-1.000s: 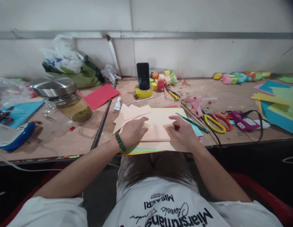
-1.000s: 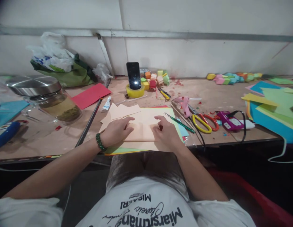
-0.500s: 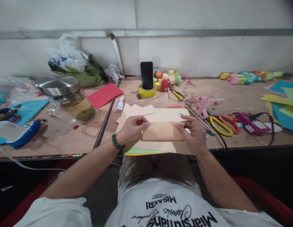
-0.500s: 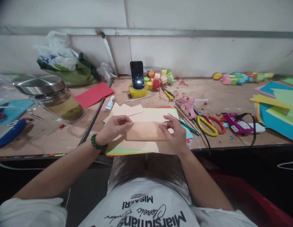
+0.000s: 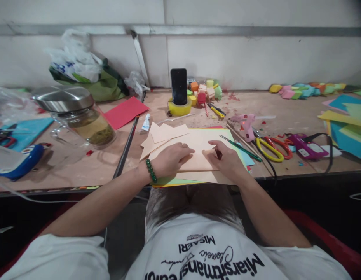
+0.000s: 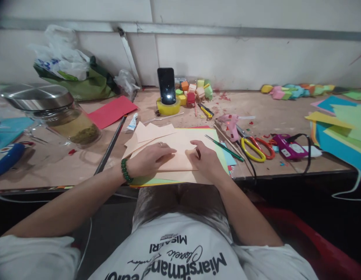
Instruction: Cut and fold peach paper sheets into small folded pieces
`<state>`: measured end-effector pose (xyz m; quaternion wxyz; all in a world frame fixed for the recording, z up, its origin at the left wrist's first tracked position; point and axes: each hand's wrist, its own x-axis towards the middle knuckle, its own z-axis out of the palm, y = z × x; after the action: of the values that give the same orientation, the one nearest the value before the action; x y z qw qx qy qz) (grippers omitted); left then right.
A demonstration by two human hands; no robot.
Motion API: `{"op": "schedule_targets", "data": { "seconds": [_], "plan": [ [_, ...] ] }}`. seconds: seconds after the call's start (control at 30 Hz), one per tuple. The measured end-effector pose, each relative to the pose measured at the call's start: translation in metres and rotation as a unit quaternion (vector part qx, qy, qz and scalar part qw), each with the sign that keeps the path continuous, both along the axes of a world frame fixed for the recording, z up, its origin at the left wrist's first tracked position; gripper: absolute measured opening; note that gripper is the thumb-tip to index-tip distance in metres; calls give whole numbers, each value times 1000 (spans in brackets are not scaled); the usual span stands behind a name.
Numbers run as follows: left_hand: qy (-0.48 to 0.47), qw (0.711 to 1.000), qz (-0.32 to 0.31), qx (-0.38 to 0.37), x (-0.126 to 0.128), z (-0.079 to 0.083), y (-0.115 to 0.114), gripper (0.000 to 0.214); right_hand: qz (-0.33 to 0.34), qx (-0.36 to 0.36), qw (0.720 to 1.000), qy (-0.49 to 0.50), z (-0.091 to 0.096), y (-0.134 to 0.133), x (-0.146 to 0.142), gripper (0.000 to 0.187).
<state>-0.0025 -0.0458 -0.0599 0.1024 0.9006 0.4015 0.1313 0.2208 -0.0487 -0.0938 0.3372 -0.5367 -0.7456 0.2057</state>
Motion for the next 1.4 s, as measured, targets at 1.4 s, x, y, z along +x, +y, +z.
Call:
{"op": "schedule_targets", "data": {
  "seconds": [1.4],
  "plan": [
    [119,985,-56,107,13,-1,-65,51,303,301,860,-278,18,-27,43,39]
  ]
}}
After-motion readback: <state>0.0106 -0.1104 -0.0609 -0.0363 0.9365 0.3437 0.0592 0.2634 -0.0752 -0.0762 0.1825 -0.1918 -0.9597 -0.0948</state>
